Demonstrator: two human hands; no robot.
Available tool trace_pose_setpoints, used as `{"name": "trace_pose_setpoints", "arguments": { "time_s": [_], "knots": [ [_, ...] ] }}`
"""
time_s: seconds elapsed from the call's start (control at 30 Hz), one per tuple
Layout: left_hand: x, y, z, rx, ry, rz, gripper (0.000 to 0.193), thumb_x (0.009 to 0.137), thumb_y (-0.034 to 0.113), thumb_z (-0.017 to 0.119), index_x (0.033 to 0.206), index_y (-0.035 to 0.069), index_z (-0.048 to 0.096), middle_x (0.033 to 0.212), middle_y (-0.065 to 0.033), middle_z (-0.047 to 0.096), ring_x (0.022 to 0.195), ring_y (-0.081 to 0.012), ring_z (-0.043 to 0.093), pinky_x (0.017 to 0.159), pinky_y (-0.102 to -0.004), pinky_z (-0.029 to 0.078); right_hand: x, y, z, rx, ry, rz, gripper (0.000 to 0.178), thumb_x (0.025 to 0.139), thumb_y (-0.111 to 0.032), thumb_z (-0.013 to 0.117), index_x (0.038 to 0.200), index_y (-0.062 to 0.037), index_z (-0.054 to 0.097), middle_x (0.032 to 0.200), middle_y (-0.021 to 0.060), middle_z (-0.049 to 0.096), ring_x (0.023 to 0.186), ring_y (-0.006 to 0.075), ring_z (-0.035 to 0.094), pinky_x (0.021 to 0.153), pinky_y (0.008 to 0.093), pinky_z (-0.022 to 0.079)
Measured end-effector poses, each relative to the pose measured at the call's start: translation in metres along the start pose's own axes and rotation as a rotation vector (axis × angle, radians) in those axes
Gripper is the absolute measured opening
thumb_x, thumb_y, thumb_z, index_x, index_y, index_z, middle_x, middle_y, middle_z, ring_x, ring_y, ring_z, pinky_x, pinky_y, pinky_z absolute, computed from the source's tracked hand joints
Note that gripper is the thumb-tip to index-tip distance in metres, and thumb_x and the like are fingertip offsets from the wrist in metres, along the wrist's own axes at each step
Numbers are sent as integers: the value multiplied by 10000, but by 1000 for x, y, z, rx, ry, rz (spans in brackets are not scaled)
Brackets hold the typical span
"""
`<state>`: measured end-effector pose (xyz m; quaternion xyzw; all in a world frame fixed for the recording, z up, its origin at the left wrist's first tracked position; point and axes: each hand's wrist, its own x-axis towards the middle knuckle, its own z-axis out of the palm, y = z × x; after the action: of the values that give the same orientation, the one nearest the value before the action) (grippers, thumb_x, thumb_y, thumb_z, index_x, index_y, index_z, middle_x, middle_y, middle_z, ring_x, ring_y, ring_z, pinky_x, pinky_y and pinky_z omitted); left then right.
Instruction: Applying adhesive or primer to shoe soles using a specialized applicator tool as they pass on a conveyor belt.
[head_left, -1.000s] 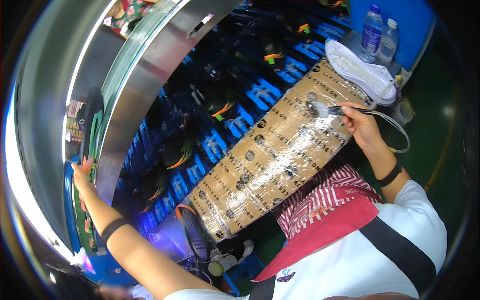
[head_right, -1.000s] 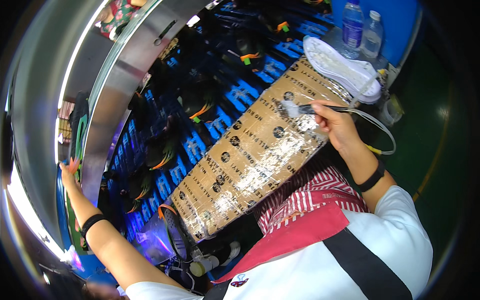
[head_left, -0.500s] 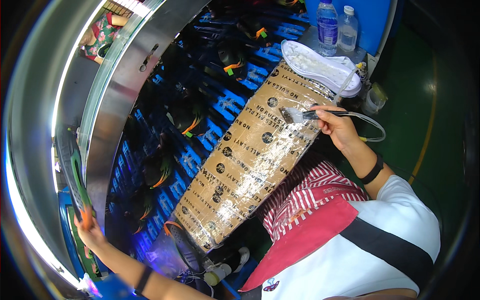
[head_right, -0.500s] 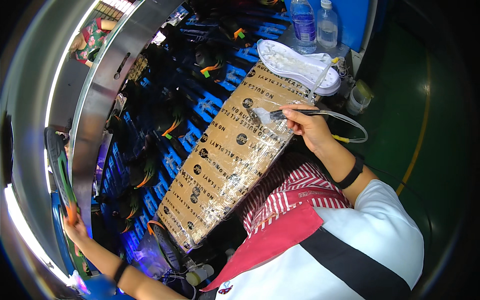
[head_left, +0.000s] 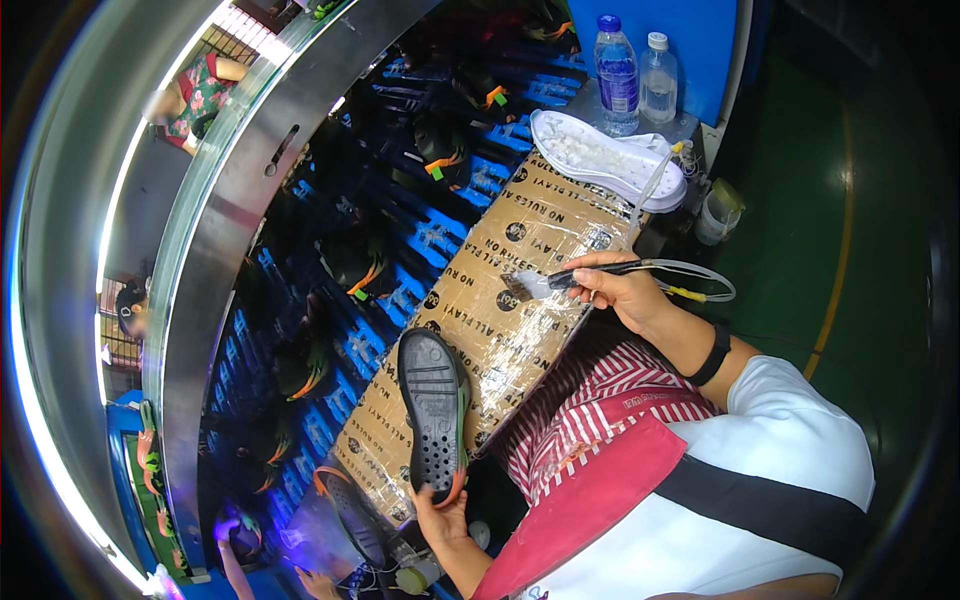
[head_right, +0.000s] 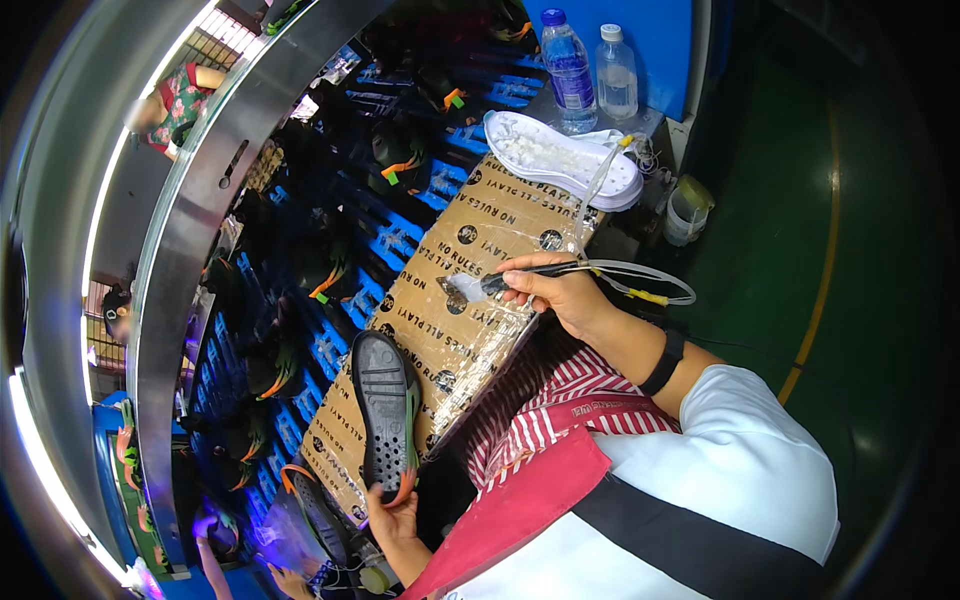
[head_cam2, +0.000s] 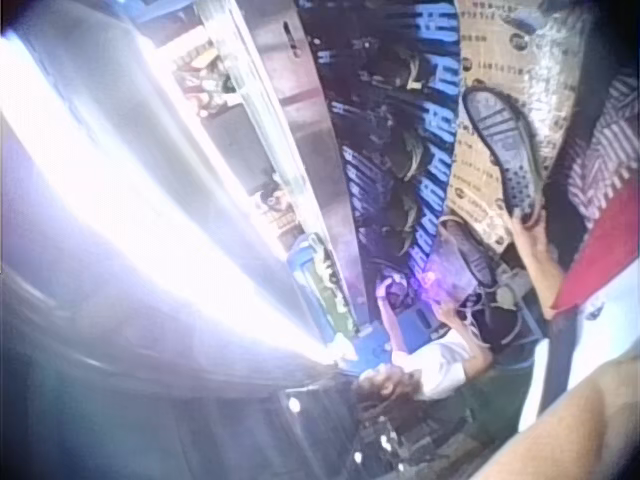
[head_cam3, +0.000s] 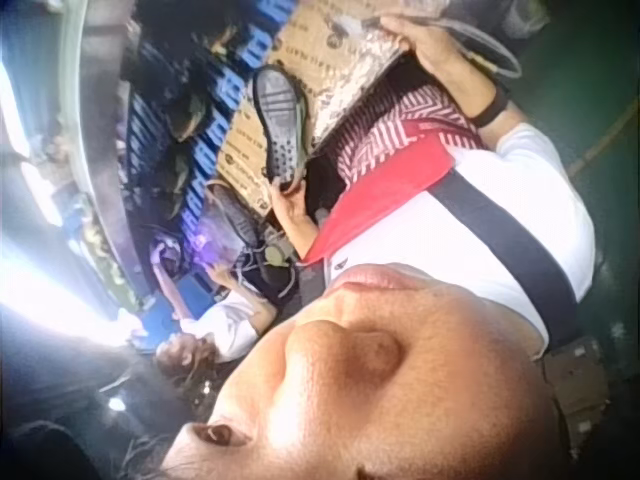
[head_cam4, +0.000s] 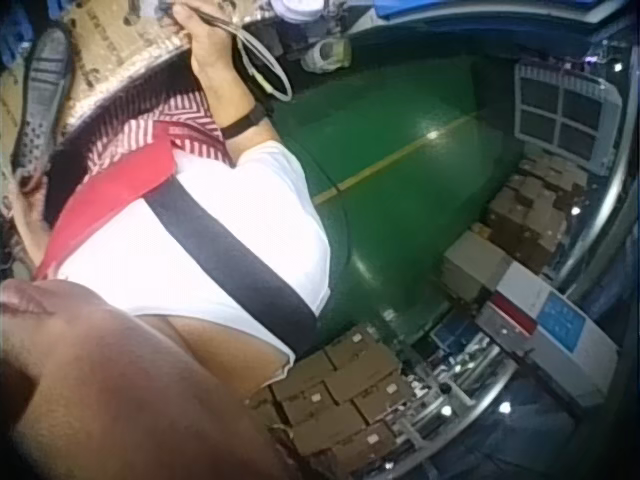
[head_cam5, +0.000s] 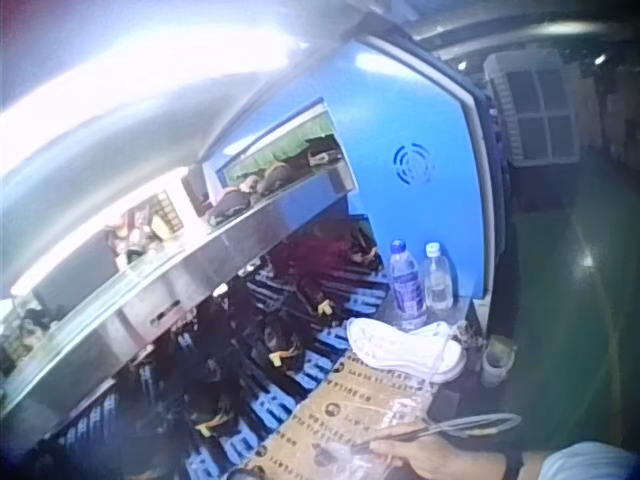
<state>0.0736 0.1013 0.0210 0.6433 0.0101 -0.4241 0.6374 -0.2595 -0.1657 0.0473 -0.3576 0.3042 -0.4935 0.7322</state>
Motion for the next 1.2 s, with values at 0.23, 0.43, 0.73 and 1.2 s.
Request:
{"name": "trace_pose_setpoints", "arguments": {
  "time_s": [0.23, 0.43, 0.73, 1.2],
  "knots": [
    [-7, 18, 73, -481, -113, -100, 545, 830, 490, 405, 1147, 69, 545, 1114, -186, 567, 1023, -346, 549, 780, -457, 498, -11, -4, 9, -33, -75, 19, 264, 841, -121, 623, 1048, 41, 613, 796, 93, 657, 654, 54, 557, 519, 138, 391],
    [11, -21, 97, -905, -758, -374, 671, 833, 472, 441, 1307, -2, 395, 1317, -303, 368, 1199, -456, 393, 886, -573, 440, -18, -7, 13, -58, -83, 12, 259, 842, -115, 620, 1048, 42, 610, 795, 93, 656, 651, 52, 553, 527, 140, 392],
    [4, -39, 133, -494, -1028, -221, 806, 778, 549, 483, 1350, 3, 321, 1279, -251, 427, 1150, -406, 451, 919, -542, 411, -23, -7, 27, -87, -99, 29, 259, 818, -82, 624, 1035, 55, 599, 789, 106, 658, 635, 70, 588, 547, 141, 428],
    [-9, -51, 148, -758, -1076, -217, 600, 897, 500, 396, 1309, 65, 417, 1247, -194, 503, 1100, -383, 520, 903, -482, 456, -41, -4, 88, -450, -488, -158, 196, 753, -76, 664, 922, 19, 635, 773, 74, 655, 664, 96, 606, 581, 227, 467]
  ]
}}
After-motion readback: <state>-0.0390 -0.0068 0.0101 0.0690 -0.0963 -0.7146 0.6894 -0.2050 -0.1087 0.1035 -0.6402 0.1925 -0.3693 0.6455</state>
